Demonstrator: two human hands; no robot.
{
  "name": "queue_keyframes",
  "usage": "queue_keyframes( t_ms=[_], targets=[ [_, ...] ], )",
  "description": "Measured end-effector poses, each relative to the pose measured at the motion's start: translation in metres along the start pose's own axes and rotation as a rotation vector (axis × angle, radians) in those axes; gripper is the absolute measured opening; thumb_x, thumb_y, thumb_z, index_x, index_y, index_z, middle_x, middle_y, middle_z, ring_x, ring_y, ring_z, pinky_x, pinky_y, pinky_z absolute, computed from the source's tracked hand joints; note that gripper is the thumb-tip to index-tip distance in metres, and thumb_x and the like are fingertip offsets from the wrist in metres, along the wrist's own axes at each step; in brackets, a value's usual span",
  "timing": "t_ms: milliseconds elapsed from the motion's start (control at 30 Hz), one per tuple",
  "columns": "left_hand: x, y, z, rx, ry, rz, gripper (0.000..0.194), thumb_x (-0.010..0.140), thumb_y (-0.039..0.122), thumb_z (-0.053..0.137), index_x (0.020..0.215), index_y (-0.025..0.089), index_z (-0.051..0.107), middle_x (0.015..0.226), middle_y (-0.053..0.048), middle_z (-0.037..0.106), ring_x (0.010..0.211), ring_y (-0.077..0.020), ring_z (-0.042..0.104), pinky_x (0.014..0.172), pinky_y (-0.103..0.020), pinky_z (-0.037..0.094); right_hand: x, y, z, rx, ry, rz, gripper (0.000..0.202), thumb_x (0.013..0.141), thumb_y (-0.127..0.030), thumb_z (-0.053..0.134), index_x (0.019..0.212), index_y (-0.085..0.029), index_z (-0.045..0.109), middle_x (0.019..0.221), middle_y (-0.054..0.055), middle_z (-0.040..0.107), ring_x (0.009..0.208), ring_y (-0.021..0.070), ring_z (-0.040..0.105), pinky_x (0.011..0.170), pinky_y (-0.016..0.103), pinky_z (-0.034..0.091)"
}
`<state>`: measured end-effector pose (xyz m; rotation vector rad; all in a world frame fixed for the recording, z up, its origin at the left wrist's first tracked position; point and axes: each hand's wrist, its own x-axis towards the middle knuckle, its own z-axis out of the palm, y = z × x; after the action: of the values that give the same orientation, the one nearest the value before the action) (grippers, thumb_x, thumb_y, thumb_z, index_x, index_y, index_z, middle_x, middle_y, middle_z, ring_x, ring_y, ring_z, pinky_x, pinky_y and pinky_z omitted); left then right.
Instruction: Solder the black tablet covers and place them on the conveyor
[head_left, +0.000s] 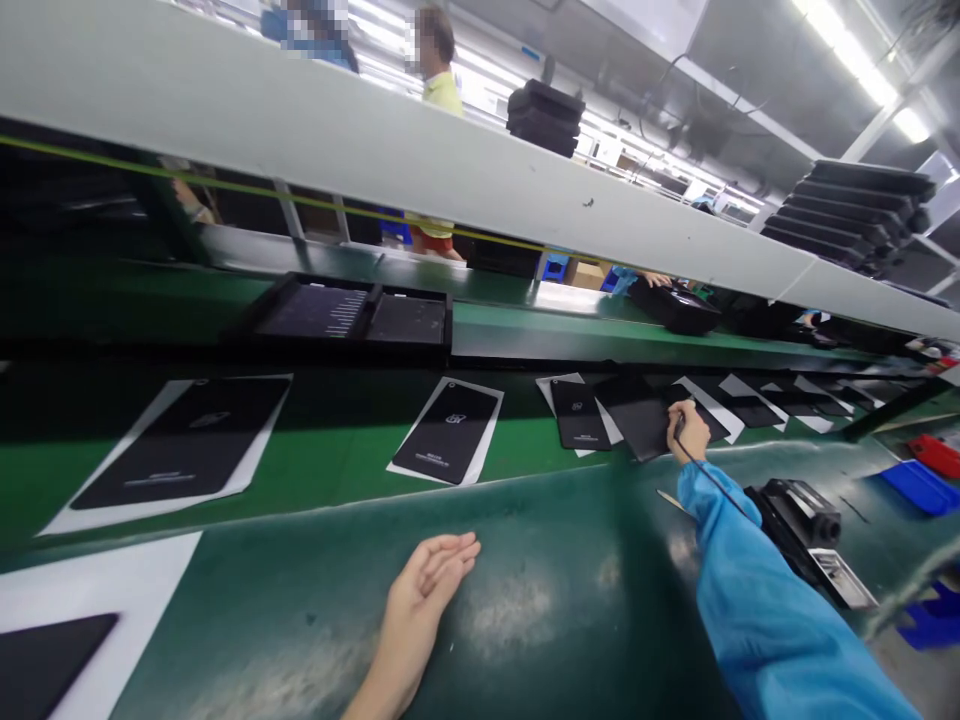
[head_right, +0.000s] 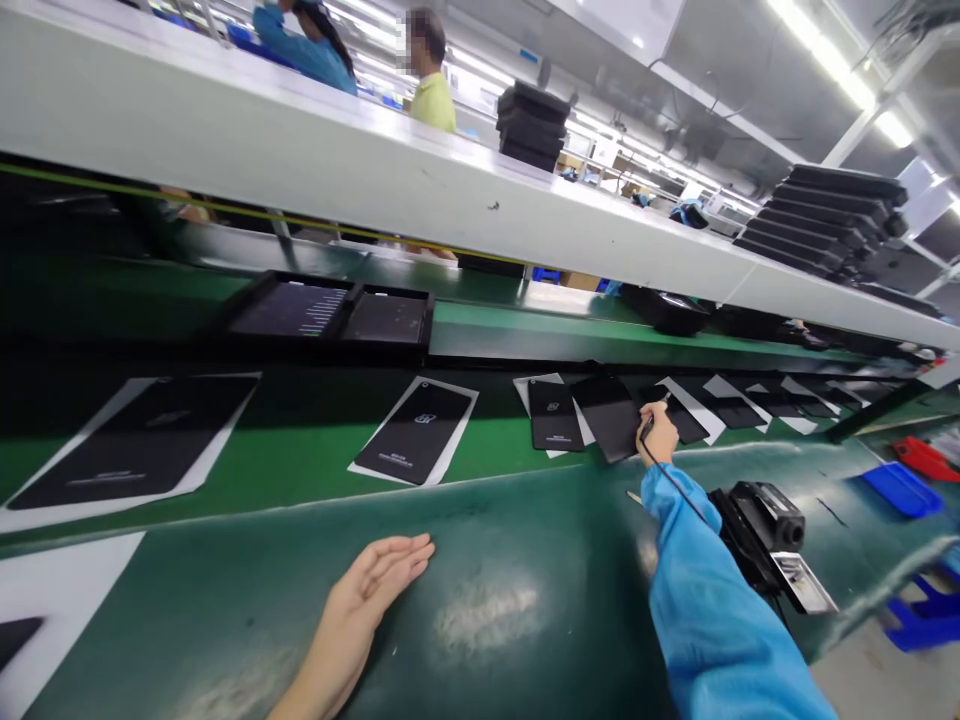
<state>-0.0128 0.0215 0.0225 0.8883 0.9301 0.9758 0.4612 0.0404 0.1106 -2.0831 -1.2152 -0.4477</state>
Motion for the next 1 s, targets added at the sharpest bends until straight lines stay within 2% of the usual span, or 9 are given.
queue_keyframes(
  t_ms=[67, 133, 300, 433, 533, 700, 867, 1000],
  targets=[
    [-0.001, 0.004, 0.001, 0.006, -0.001, -0.005, 0.049, 0.07, 0.051, 0.079, 0.1, 0.017, 0.063, 0.12, -0.016, 0.07, 0.114, -0.0308, 0.066, 0.104, -0.044, 0.053, 0.009, -0.002, 0.012, -0.032, -0.014, 0.015, 0.027, 0.089, -0.04, 0.042, 0.096, -0.017, 0.056, 0.079, 0.008, 0.061, 0.07, 0.0224, 0.057, 0.07, 0.033, 0.041],
    [-0.003, 0.01, 0.003, 0.013, -0.003, -0.012, 0.048, 0.071, 0.052, 0.079, 0.099, 0.017, 0.063, 0.121, -0.016, 0.07, 0.115, -0.0305, 0.066, 0.105, -0.043, 0.052, 0.003, -0.014, 0.031, -0.036, -0.069, -0.016, 0.029, 0.088, -0.044, 0.049, 0.101, -0.018, 0.055, 0.084, 0.008, 0.063, 0.074, 0.0229, 0.058, 0.071, 0.033, 0.041],
    [-0.013, 0.019, 0.012, -0.009, 0.033, -0.004, 0.045, 0.072, 0.049, 0.079, 0.097, 0.016, 0.063, 0.116, -0.017, 0.071, 0.11, -0.0287, 0.068, 0.104, -0.042, 0.051, -0.051, -0.066, 0.089, -0.001, -0.277, -0.172, 0.039, 0.082, -0.056, 0.064, 0.101, -0.024, 0.055, 0.1, 0.006, 0.064, 0.092, 0.0254, 0.06, 0.078, 0.035, 0.043],
    [-0.014, 0.013, 0.012, -0.042, 0.055, 0.014, 0.044, 0.071, 0.048, 0.08, 0.096, 0.016, 0.063, 0.114, -0.017, 0.072, 0.107, -0.0279, 0.069, 0.101, -0.042, 0.052, -0.079, -0.092, 0.113, -0.008, -0.33, -0.193, 0.038, 0.081, -0.055, 0.066, 0.096, -0.023, 0.052, 0.104, 0.008, 0.063, 0.109, 0.0319, 0.054, 0.085, 0.045, 0.042],
    [-0.012, 0.008, 0.008, -0.036, 0.015, 0.01, 0.044, 0.07, 0.048, 0.08, 0.096, 0.016, 0.064, 0.114, -0.016, 0.072, 0.107, -0.0275, 0.069, 0.101, -0.041, 0.051, -0.081, -0.094, 0.113, 0.007, -0.351, -0.222, 0.034, 0.081, -0.048, 0.067, 0.099, -0.023, 0.053, 0.104, 0.008, 0.064, 0.104, 0.0296, 0.057, 0.083, 0.042, 0.043],
    [-0.011, 0.0, 0.007, -0.055, 0.025, 0.041, 0.044, 0.071, 0.051, 0.079, 0.094, 0.017, 0.064, 0.11, -0.016, 0.073, 0.104, -0.0272, 0.07, 0.098, -0.042, 0.052, -0.072, -0.084, 0.095, 0.045, -0.318, -0.235, 0.033, 0.089, -0.046, 0.054, 0.11, -0.021, 0.056, 0.095, 0.008, 0.067, 0.078, 0.0243, 0.063, 0.066, 0.032, 0.043],
    [-0.009, -0.005, 0.007, -0.074, 0.024, 0.046, 0.046, 0.068, 0.05, 0.081, 0.093, 0.016, 0.063, 0.108, -0.016, 0.073, 0.101, -0.0264, 0.07, 0.094, -0.04, 0.053, -0.054, -0.071, 0.074, 0.034, -0.191, -0.201, 0.038, 0.094, -0.037, 0.042, 0.122, -0.018, 0.059, 0.083, 0.008, 0.066, 0.066, 0.0225, 0.062, 0.062, 0.032, 0.04],
    [-0.01, -0.005, 0.009, -0.105, 0.052, 0.048, 0.042, 0.066, 0.046, 0.082, 0.09, 0.016, 0.065, 0.102, -0.015, 0.074, 0.094, -0.0253, 0.071, 0.088, -0.038, 0.054, -0.035, -0.048, 0.063, 0.033, -0.045, -0.178, 0.043, 0.085, -0.025, 0.04, 0.121, -0.015, 0.061, 0.078, 0.01, 0.065, 0.064, 0.0248, 0.061, 0.059, 0.034, 0.039]
  ],
)
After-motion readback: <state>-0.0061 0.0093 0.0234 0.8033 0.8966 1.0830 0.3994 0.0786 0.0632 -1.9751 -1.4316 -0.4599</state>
